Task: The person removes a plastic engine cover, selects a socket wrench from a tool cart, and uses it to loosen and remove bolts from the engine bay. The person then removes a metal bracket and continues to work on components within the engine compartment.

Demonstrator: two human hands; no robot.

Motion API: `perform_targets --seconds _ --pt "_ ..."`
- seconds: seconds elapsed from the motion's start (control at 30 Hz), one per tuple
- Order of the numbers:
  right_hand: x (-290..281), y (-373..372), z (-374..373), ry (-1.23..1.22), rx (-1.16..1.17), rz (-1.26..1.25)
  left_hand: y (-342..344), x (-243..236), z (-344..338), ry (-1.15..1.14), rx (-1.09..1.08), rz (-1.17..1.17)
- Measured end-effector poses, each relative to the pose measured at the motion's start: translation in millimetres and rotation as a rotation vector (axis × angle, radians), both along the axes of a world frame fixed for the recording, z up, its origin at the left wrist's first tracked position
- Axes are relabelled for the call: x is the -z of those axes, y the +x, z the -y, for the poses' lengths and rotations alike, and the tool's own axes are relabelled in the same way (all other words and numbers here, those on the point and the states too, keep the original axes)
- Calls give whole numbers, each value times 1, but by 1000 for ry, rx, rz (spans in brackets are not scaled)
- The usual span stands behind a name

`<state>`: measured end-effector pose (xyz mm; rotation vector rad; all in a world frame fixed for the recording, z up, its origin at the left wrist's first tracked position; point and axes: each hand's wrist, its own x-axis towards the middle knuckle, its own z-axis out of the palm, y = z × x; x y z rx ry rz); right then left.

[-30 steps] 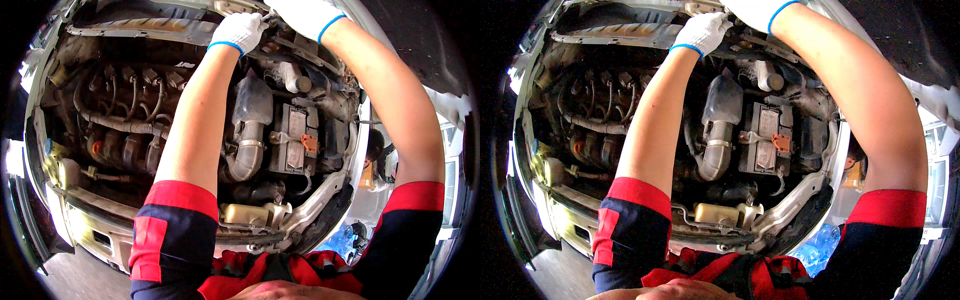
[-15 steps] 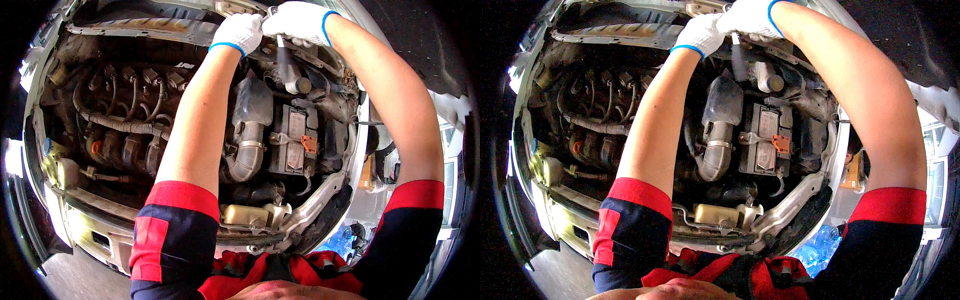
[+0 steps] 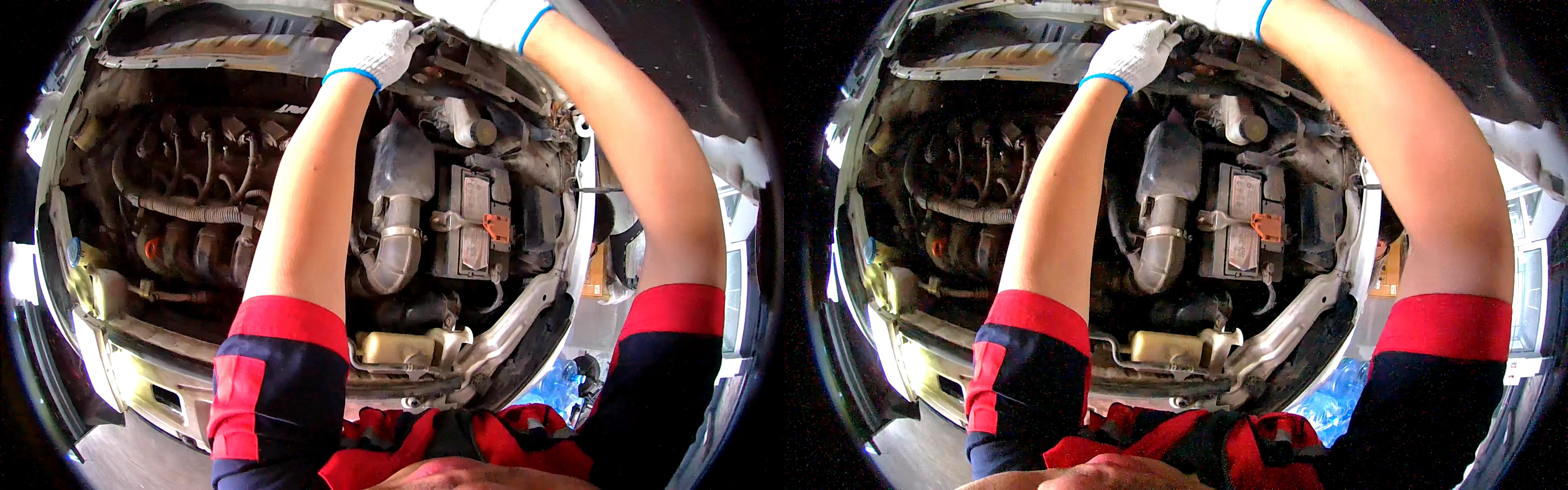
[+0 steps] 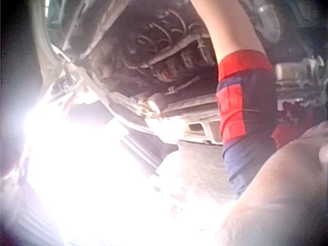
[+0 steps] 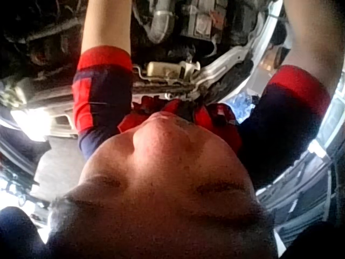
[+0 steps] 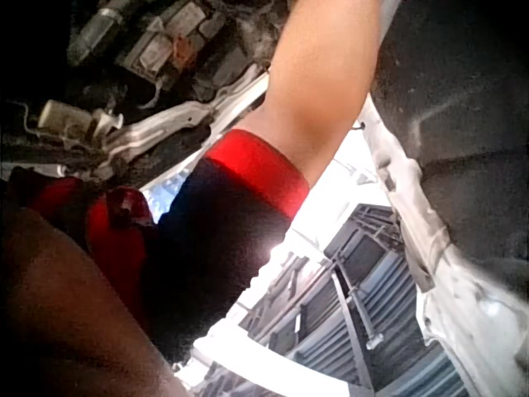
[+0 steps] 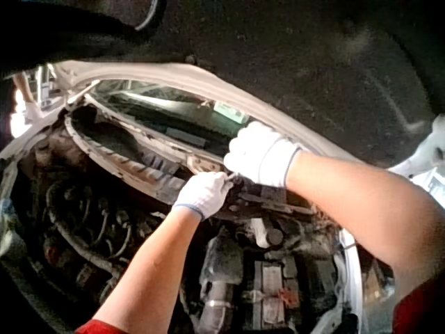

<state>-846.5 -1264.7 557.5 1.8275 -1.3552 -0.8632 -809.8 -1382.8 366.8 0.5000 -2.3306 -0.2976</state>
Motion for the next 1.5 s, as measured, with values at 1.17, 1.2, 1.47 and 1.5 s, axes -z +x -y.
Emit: perform_targets --seconds 1.17,1.2,1.47,1.5 --pt "-2 17 -3 91 788 781 -1 2 -6 21 14 -57" --pt "3 12 -3 46 909 950 -1 0 -10 62 -28 26" --pt "12 8 3 -51 217 161 -1 11 7 2 -27 -11" --pt "14 17 3 -99 529 355 0 11 4 6 -25 -7"
